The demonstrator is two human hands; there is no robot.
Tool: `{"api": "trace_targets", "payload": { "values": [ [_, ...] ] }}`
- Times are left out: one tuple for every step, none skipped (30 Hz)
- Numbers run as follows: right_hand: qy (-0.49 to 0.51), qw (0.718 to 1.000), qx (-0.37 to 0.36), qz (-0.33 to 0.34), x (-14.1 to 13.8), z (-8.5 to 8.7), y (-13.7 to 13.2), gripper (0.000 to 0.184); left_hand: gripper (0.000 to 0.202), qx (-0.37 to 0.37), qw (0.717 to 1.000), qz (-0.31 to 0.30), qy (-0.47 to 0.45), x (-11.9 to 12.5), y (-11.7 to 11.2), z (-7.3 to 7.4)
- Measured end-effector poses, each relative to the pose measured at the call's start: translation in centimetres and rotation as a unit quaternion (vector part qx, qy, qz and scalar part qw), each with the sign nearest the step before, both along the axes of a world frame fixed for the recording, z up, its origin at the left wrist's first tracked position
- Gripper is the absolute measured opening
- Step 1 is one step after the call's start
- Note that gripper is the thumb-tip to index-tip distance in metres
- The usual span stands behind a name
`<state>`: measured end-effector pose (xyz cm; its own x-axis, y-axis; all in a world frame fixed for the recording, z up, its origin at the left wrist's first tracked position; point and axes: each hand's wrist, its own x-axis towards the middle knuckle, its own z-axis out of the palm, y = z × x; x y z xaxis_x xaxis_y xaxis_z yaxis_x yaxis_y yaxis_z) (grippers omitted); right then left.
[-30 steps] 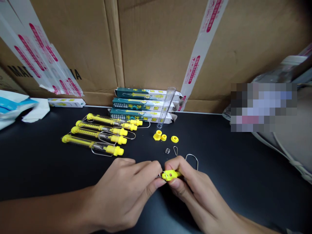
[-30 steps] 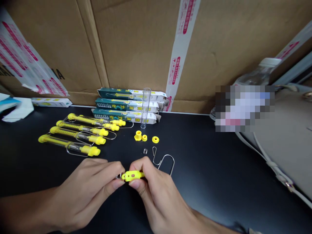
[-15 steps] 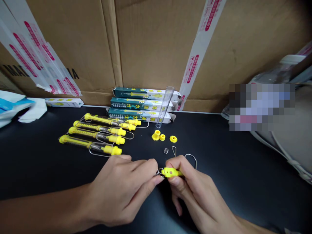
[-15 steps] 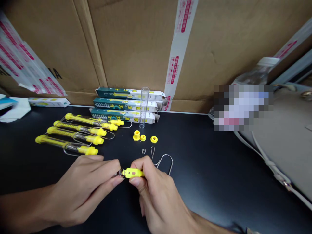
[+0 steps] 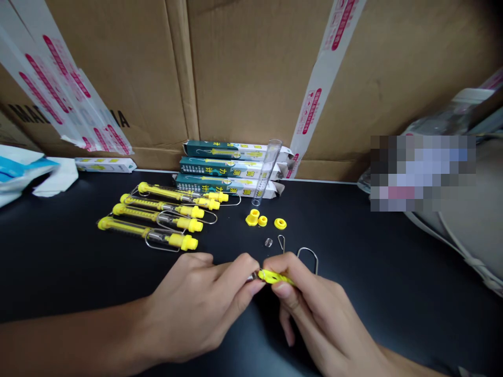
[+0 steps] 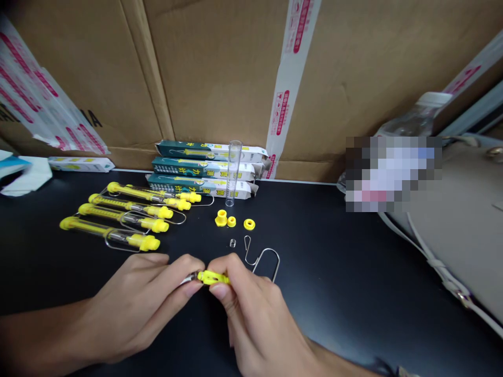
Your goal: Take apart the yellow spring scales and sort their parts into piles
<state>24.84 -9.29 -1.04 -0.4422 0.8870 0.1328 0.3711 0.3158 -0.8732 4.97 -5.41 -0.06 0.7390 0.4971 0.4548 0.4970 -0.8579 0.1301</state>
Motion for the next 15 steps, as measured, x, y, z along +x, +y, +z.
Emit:
{"api": "trace_targets", "payload": {
  "values": [
    [-0.004, 1.0, 0.007, -0.006, -0.02, -0.07, -0.03, 0.021, 0.027, 0.015, 1.0, 0.002, 0.007, 0.06, 0.02, -0.02],
    [-0.009, 1.0, 0.015, -0.012, -0.03, -0.15, -0.05, 0.02, 0.029, 0.025, 1.0, 0.0, 0.01, 0.11, 0.04, -0.04],
    [-0.014, 1.0, 0.02, -0.016, -0.05, -0.24, -0.06, 0.02, 0.03, 0.028, 1.0, -0.001, 0.01, 0.15, 0.07, -0.05],
    [-0.017, 0.999, 0.022, -0.02, -0.06, -0.33, -0.06, 0.02, 0.03, 0.03, 1.0, -0.003, 0.008, 0.16, 0.08, -0.05],
    [-0.02, 0.999, 0.024, -0.022, -0.06, -0.41, -0.06, 0.02, 0.03, 0.03, 1.0, -0.005, 0.007, 0.16, 0.1, -0.04],
    [-0.02, 0.999, 0.026, -0.023, -0.06, -0.47, -0.06, 0.02, 0.03, 0.03, 1.0, -0.006, 0.007, 0.14, 0.11, -0.02],
    [-0.02, 0.999, 0.028, -0.024, -0.06, -0.51, -0.06, 0.02, 0.03, 0.032, 0.999, -0.007, 0.007, 0.11, 0.12, 0.01],
    [-0.019, 0.999, 0.03, -0.024, -0.05, -0.53, -0.06, 0.019, 0.03, 0.034, 0.999, -0.007, 0.006, 0.07, 0.14, 0.05],
    [-0.017, 0.999, 0.032, -0.024, -0.04, -0.53, -0.08, 0.019, 0.03, 0.035, 0.999, -0.006, 0.006, 0.03, 0.16, 0.09],
    [-0.013, 0.999, 0.032, -0.024, -0.04, -0.51, -0.09, 0.019, 0.03, 0.036, 0.999, -0.007, 0.005, 0.0, 0.18, 0.13],
    [-0.011, 0.999, 0.03, -0.022, -0.03, -0.49, -0.11, 0.018, 0.03, 0.035, 0.999, -0.007, 0.004, -0.02, 0.2, 0.16],
    [-0.008, 0.999, 0.028, -0.021, -0.04, -0.46, -0.14, 0.018, 0.03, 0.034, 0.999, -0.008, 0.002, -0.03, 0.22, 0.18],
    [-0.005, 0.999, 0.026, -0.02, -0.04, -0.44, -0.17, 0.018, 0.03, 0.032, 0.999, -0.009, 0.001, -0.02, 0.22, 0.2],
    [-0.002, 0.999, 0.027, -0.019, -0.05, -0.41, -0.21, 0.018, 0.029, 0.031, 0.999, -0.01, -0.001, -0.01, 0.21, 0.2],
    [-0.003, 0.999, 0.028, -0.019, -0.05, -0.38, -0.26, 0.018, 0.029, 0.03, 0.999, -0.009, -0.003, 0.0, 0.18, 0.19]
  ]
}}
